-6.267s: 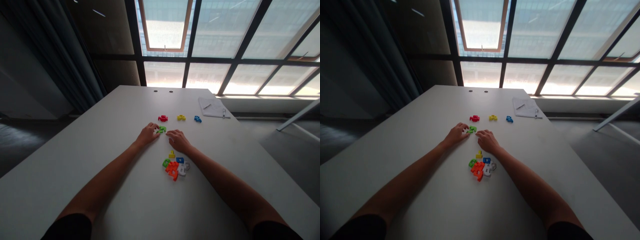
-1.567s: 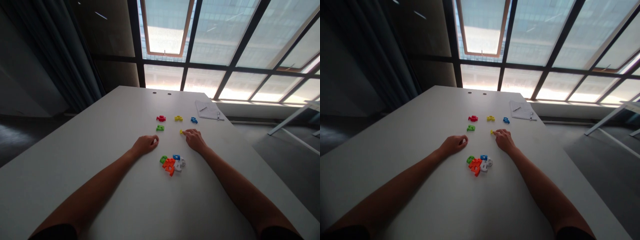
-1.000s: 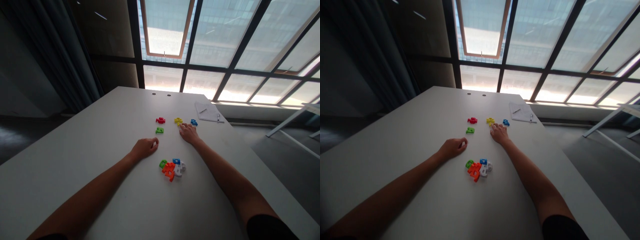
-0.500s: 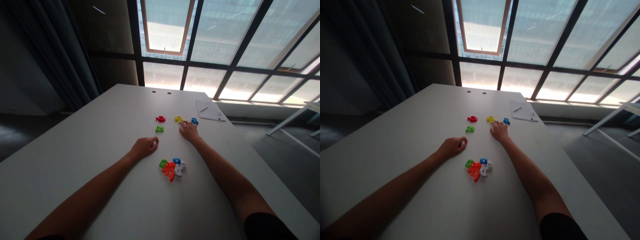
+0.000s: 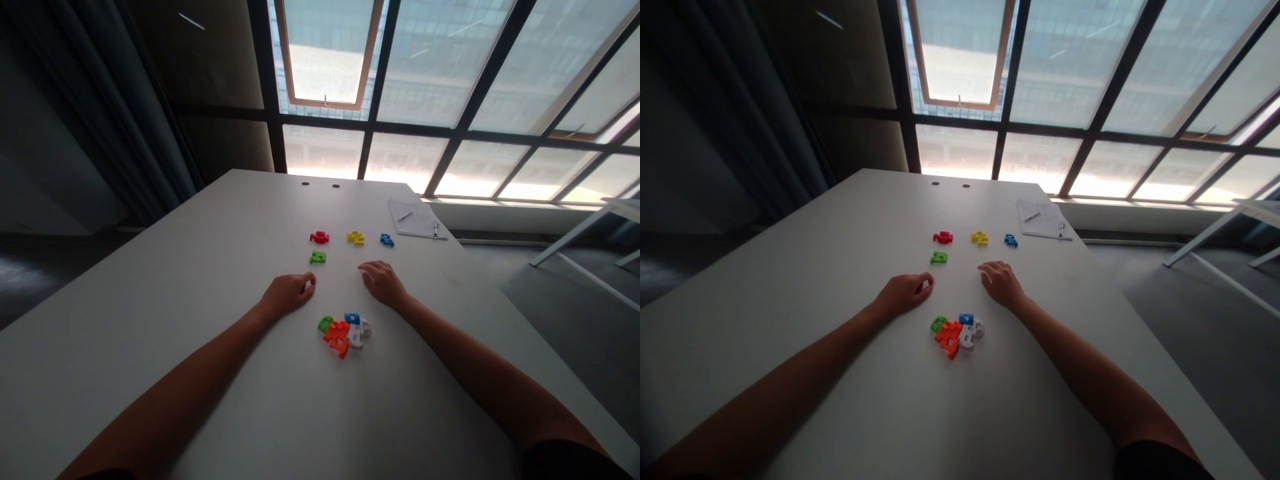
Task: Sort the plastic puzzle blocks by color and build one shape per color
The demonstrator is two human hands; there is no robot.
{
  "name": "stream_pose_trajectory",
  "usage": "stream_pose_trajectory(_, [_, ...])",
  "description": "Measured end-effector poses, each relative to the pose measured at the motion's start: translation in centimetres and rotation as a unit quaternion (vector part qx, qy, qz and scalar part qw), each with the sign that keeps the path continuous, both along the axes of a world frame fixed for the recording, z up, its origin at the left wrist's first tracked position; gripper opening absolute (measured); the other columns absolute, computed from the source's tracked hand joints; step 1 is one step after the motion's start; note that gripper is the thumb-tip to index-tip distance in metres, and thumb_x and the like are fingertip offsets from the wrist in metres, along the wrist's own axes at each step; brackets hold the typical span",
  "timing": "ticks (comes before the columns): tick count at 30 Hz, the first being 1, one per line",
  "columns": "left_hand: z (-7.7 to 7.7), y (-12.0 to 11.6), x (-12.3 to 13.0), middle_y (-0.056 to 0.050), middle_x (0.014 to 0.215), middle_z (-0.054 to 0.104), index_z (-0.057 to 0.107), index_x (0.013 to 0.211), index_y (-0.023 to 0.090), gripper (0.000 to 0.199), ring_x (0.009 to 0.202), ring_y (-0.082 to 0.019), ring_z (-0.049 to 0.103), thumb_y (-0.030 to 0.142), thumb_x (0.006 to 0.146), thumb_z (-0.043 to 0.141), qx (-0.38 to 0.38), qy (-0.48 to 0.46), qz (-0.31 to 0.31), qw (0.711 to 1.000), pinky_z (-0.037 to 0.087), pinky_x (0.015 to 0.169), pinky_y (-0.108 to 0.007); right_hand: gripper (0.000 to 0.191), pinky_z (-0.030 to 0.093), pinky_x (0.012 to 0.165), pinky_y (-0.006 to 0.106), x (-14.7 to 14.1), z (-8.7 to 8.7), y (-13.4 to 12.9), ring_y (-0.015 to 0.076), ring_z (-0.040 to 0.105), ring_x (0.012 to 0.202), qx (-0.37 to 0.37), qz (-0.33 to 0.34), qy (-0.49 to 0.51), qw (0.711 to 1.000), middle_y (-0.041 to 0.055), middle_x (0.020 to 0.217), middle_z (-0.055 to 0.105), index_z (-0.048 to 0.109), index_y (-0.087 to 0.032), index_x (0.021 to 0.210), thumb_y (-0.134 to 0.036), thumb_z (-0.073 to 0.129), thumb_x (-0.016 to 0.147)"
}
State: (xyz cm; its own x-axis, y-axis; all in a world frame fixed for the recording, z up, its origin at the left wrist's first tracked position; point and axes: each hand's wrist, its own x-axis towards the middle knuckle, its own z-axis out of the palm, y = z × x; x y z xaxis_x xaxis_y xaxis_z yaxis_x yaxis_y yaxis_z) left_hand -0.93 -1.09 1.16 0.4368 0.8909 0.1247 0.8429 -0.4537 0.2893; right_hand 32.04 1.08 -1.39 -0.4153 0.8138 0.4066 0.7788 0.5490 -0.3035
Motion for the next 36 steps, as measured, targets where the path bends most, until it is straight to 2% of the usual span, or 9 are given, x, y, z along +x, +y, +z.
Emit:
stream_pose_trajectory(3, [-0.1, 0.0, 0.0, 0.000, 0.081, 0.074, 0.071, 0.107, 0.028, 0.025, 0.070, -0.019, 0.066, 0.042, 0.099, 0.051, 0.004, 0.002, 0.002, 1.000, 0.037, 0.064, -0.029, 0.022, 0.051, 0.098, 0.045, -0.2, 0.6, -3.4, 0.0244, 0.070, 0.103, 0.002, 0.163, 0.100, 0.981, 0.0099, 0.109, 0.079, 0.076, -0.023, 0.107, -0.023, 0.054, 0.104])
stream_pose_trajectory(6, [-0.1, 0.0, 0.0, 0.000, 0.080, 0.074, 0.071, 0.106, 0.028, 0.026, 0.069, -0.019, 0.066, 0.043, 0.100, 0.050, 0.007, 0.001, 0.003, 1.000, 0.037, 0.064, -0.029, 0.020, 0.052, 0.092, 0.042, -1.2, 1.9, -5.9, 0.0225, 0.071, 0.096, -0.036, 0.278, 0.153, 0.948, 0.0087, 0.102, 0.079, 0.076, -0.023, 0.103, -0.024, 0.056, 0.103])
stream_pose_trajectory(8, [-0.1, 0.0, 0.0, 0.000, 0.079, 0.074, 0.071, 0.106, 0.028, 0.026, 0.069, -0.019, 0.065, 0.043, 0.100, 0.050, 0.007, -0.001, 0.004, 1.000, 0.037, 0.064, -0.029, 0.019, 0.051, 0.092, 0.042, -1.8, 2.5, -6.6, 0.0224, 0.071, 0.095, -0.054, 0.328, 0.139, 0.933, 0.0085, 0.100, 0.079, 0.077, -0.023, 0.102, -0.025, 0.058, 0.102])
stream_pose_trajectory(10, [-0.1, 0.0, 0.0, 0.000, 0.079, 0.073, 0.070, 0.106, 0.028, 0.026, 0.069, -0.019, 0.065, 0.044, 0.100, 0.050, 0.005, -0.002, 0.004, 1.000, 0.037, 0.064, -0.029, 0.018, 0.051, 0.093, 0.043, -1.9, 2.8, -6.5, 0.0226, 0.071, 0.094, -0.055, 0.336, 0.111, 0.934, 0.0083, 0.099, 0.079, 0.077, -0.023, 0.103, -0.025, 0.059, 0.101])
stream_pose_trajectory(14, [-0.1, 0.0, -0.1, 0.000, 0.077, 0.073, 0.071, 0.106, 0.028, 0.028, 0.067, -0.018, 0.065, 0.044, 0.100, 0.049, 0.004, 0.000, 0.004, 1.000, 0.038, 0.063, -0.029, 0.020, 0.051, 0.095, 0.043, -0.6, 2.4, -5.1, 0.0229, 0.071, 0.097, -0.030, 0.266, 0.070, 0.961, 0.0093, 0.102, 0.080, 0.078, -0.023, 0.110, -0.025, 0.060, 0.103])
stream_pose_trajectory(18, [-0.1, 0.0, -0.1, 0.000, 0.077, 0.072, 0.071, 0.105, 0.027, 0.029, 0.066, -0.018, 0.064, 0.045, 0.100, 0.048, 0.001, -0.002, 0.000, 1.000, 0.039, 0.063, -0.029, 0.025, 0.048, 0.100, 0.044, 1.6, 1.9, -3.4, 0.0253, 0.071, 0.105, -0.020, 0.182, 0.014, 0.983, 0.0110, 0.112, 0.080, 0.078, -0.024, 0.118, -0.036, 0.061, 0.105])
stream_pose_trajectory(22, [0.2, -0.1, 0.0, 0.000, 0.078, 0.073, 0.071, 0.105, 0.027, 0.029, 0.067, -0.018, 0.065, 0.045, 0.100, 0.048, -0.003, 0.000, 0.000, 1.000, 0.040, 0.064, -0.029, 0.031, 0.042, 0.108, 0.045, 3.1, 1.6, -1.8, 0.0278, 0.066, 0.118, -0.046, 0.039, -0.041, 0.997, 0.0117, 0.123, 0.078, 0.079, -0.024, 0.120, -0.042, 0.058, 0.106])
stream_pose_trajectory(26, [0.3, -0.1, 0.1, 0.000, 0.078, 0.073, 0.071, 0.106, 0.028, 0.029, 0.068, -0.018, 0.066, 0.044, 0.100, 0.048, -0.008, 0.004, 0.002, 1.000, 0.041, 0.064, -0.028, 0.030, 0.040, 0.106, 0.043, 4.6, 0.9, -0.1, 0.0285, 0.063, 0.117, -0.029, -0.089, -0.056, 0.994, 0.0119, 0.120, 0.077, 0.081, -0.024, 0.114, -0.037, 0.055, 0.106])
stream_pose_trajectory(36, [0.1, 0.0, 0.2, 0.000, 0.079, 0.073, 0.070, 0.107, 0.028, 0.027, 0.068, -0.019, 0.066, 0.043, 0.100, 0.049, 0.005, 0.020, 0.002, 1.000, 0.039, 0.063, -0.030, 0.035, 0.040, 0.105, 0.040, 6.6, 1.0, 4.9, 0.0287, 0.060, 0.116, -0.006, -0.181, -0.113, 0.977, 0.0123, 0.122, 0.075, 0.080, -0.021, 0.121, -0.025, 0.048, 0.107])
